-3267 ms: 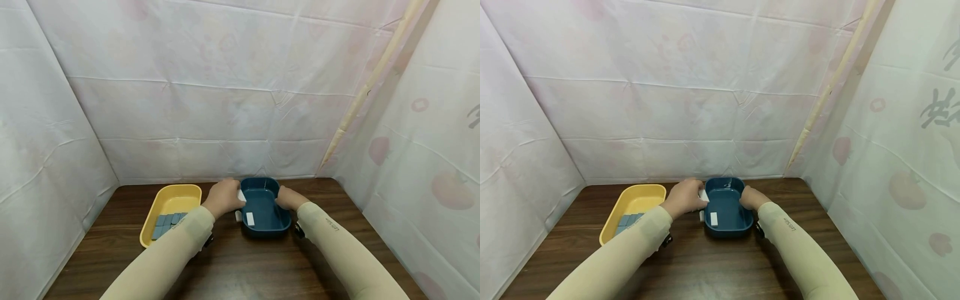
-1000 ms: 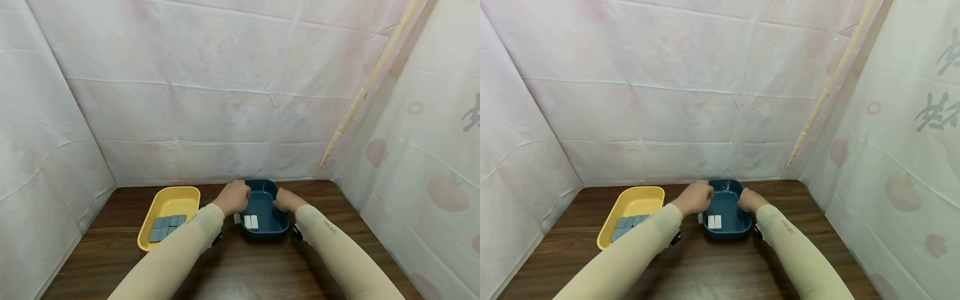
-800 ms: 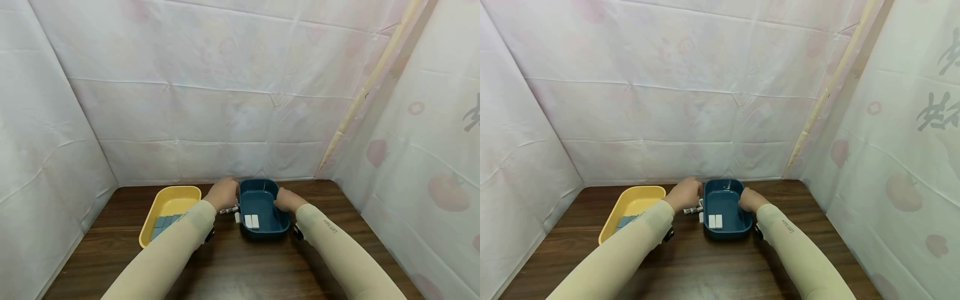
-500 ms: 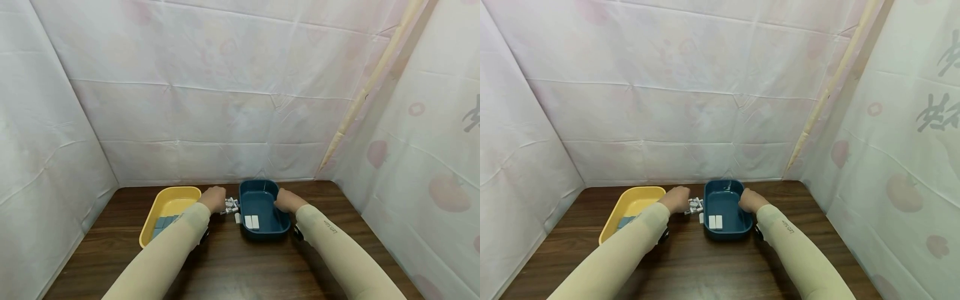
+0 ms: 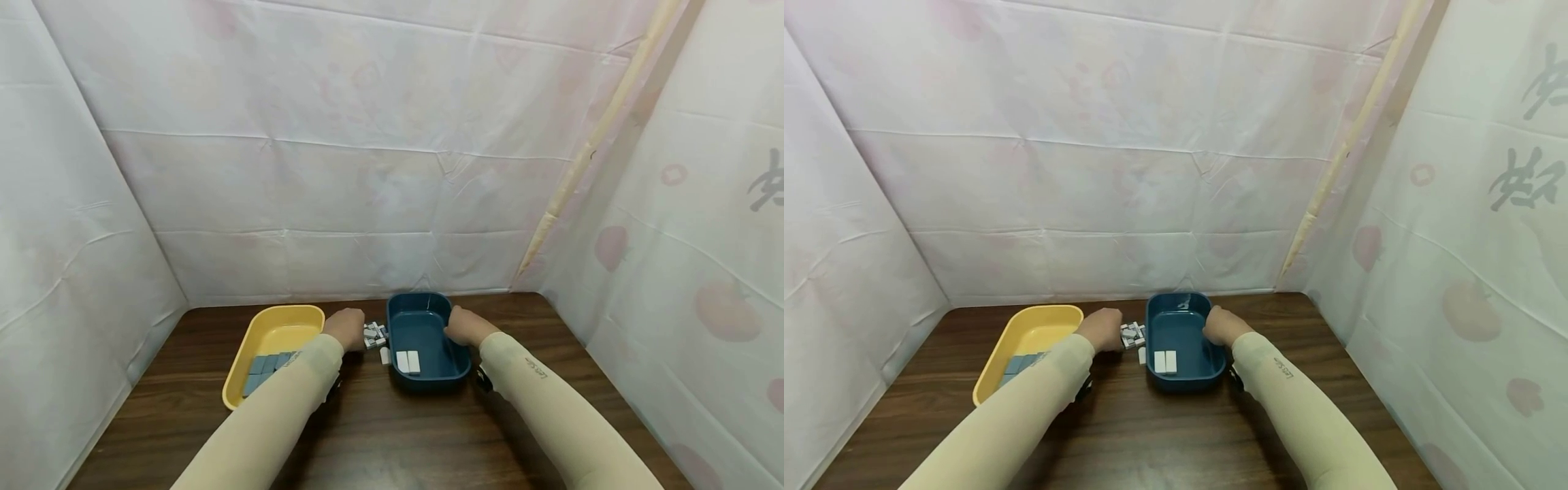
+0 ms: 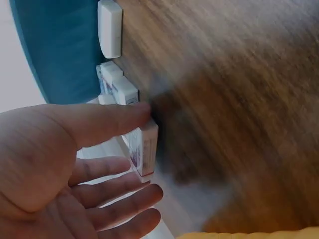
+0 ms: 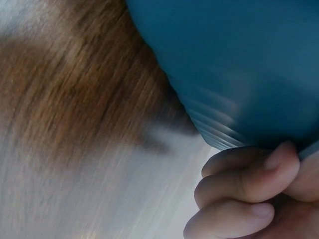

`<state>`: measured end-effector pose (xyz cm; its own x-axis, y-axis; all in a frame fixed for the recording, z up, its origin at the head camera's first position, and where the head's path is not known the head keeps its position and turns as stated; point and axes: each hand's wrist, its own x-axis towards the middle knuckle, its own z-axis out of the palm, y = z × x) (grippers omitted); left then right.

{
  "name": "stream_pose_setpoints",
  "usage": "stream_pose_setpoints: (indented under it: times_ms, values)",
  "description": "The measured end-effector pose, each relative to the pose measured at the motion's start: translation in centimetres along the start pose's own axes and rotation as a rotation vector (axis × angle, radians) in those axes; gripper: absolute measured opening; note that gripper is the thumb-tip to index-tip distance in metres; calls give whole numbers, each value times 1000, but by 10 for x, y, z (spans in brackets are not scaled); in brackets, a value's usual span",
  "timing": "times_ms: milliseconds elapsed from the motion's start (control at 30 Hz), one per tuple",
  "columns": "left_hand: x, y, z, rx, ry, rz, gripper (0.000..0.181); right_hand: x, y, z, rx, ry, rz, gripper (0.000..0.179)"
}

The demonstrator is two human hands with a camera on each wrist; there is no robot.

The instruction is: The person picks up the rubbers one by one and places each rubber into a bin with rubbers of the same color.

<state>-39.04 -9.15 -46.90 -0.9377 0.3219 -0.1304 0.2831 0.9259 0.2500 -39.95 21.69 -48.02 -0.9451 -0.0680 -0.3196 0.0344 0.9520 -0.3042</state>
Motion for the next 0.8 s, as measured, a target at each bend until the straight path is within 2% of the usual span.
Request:
stream_pose_setpoints:
  times_ms: [167, 233, 300, 333, 400, 433, 500, 633, 667, 733, 800]
  values:
    - [0, 1, -11, -18, 82, -27, 28, -2, -2, -2, -5, -2, -2, 71]
    - [0, 3, -17, -35, 125, -34, 21, -2, -2, -3, -2, -2, -2, 71]
    - [0, 6, -22, -60, 171, -28, 5, -3, -1, -3, 2, -1, 2, 72]
    - [2, 8, -23, -78, 190, -22, 11, -3, -1, -3, 2, -2, 3, 72]
    - [5, 13, -22, -100, 223, -1, 36, -3, -1, -2, -3, -1, 7, 72]
    - [20, 4, -10, -121, 259, 46, 47, -4, -1, -2, -7, -2, 9, 72]
    - [25, 11, -5, -136, 272, 79, 60, -4, 0, -1, -15, -1, 10, 72]
    - [23, 30, 3, -164, 283, 162, 60, -6, -1, -1, -16, 1, 8, 71]
    - [9, 47, -6, -147, 266, 148, 58, -6, -1, 0, -13, 2, 8, 71]
    - [6, 57, -4, -108, 273, 183, 57, -7, -1, 0, -10, 3, 9, 72]
    - [4, 65, -1, -26, 268, 206, 56, -7, -1, 0, -15, 5, 11, 72]
